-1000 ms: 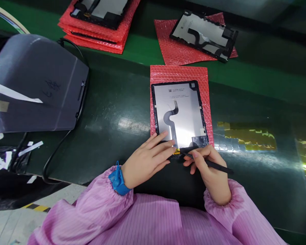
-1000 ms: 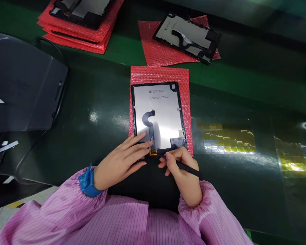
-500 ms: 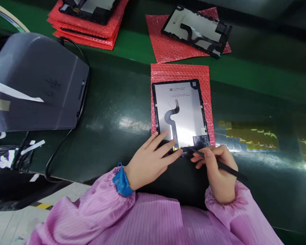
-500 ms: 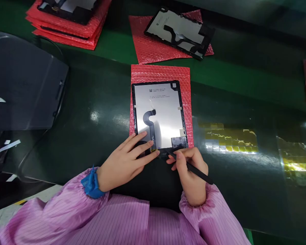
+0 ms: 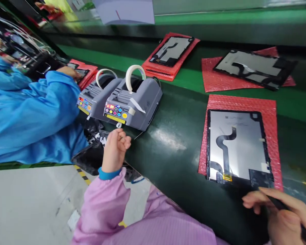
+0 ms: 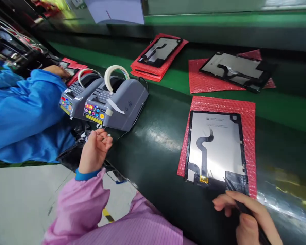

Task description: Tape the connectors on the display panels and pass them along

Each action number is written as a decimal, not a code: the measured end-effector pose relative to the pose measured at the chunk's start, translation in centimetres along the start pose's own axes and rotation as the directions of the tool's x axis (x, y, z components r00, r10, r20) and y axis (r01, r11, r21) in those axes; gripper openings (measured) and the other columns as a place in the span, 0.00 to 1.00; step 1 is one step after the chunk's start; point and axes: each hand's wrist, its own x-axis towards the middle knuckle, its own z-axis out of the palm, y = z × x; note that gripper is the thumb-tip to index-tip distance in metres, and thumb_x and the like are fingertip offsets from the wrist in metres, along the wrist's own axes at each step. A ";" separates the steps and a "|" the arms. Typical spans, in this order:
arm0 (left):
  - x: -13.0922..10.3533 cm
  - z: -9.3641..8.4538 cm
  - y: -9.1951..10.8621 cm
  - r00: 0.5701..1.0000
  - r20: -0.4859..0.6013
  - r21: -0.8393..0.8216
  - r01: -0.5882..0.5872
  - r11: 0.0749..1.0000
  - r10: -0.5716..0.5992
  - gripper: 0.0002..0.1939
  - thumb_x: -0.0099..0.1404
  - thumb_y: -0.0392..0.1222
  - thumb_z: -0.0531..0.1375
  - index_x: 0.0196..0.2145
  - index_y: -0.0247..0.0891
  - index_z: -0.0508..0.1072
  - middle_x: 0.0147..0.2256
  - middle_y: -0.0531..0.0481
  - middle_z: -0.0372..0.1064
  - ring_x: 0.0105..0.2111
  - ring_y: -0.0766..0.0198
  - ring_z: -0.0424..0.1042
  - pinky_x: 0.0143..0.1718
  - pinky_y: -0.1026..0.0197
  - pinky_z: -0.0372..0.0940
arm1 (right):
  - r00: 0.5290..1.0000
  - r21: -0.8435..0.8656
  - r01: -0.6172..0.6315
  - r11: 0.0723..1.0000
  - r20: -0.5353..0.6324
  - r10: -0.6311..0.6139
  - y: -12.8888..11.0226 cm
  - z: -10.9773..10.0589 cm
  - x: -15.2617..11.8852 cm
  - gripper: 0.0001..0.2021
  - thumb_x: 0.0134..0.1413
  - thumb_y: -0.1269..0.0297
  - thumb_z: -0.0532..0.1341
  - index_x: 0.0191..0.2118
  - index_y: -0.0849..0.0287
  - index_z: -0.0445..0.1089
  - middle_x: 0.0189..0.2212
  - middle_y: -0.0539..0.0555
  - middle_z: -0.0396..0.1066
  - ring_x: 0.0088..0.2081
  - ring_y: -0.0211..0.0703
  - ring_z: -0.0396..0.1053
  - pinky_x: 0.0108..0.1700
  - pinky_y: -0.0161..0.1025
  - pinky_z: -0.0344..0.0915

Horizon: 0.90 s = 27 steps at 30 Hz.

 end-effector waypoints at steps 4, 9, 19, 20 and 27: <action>2.5 -1.1 1.4 0.997 -0.061 0.005 0.044 0.999 -0.043 0.21 0.55 0.49 0.76 0.33 0.39 0.69 0.26 0.59 0.64 0.22 0.74 0.64 0.21 0.74 0.61 | 0.999 -0.144 0.033 0.989 0.018 -0.031 -1.0 0.6 -0.6 0.14 0.72 0.53 0.57 0.48 0.52 0.77 0.31 0.57 0.82 0.28 0.49 0.78 0.29 0.43 0.74; 2.8 -0.7 2.7 0.996 -0.038 -0.015 0.076 0.997 -0.076 0.20 0.52 0.43 0.77 0.28 0.38 0.68 0.22 0.60 0.59 0.20 0.74 0.60 0.18 0.73 0.56 | 0.999 -0.112 0.041 0.993 0.011 -0.039 -1.7 1.2 -0.3 0.15 0.72 0.51 0.57 0.49 0.52 0.78 0.31 0.57 0.80 0.28 0.47 0.77 0.29 0.40 0.73; -10.1 9.3 -0.9 0.697 0.582 -0.174 0.611 0.772 -0.420 0.23 0.59 0.55 0.74 0.32 0.38 0.69 0.24 0.59 0.55 0.22 0.74 0.52 0.22 0.71 0.49 | 0.993 0.186 0.081 0.979 0.067 -0.094 -8.2 7.4 1.9 0.06 0.69 0.60 0.63 0.49 0.49 0.71 0.32 0.51 0.74 0.28 0.39 0.72 0.30 0.35 0.71; -10.8 10.2 -1.3 0.657 0.621 -0.166 0.644 0.747 -0.428 0.23 0.60 0.55 0.74 0.32 0.38 0.68 0.24 0.59 0.55 0.23 0.73 0.51 0.23 0.70 0.48 | 0.996 0.213 0.060 0.975 0.059 -0.074 -8.6 8.0 2.0 0.05 0.70 0.59 0.63 0.48 0.50 0.70 0.32 0.50 0.74 0.28 0.38 0.72 0.31 0.35 0.71; -11.7 12.5 -2.1 0.544 0.717 -0.128 0.718 0.684 -0.437 0.22 0.62 0.54 0.74 0.32 0.38 0.68 0.25 0.59 0.54 0.23 0.74 0.50 0.23 0.70 0.47 | 0.998 0.295 -0.017 0.955 -0.053 0.035 -8.7 8.8 2.0 0.06 0.69 0.57 0.64 0.44 0.51 0.70 0.27 0.47 0.73 0.26 0.35 0.71 0.30 0.32 0.70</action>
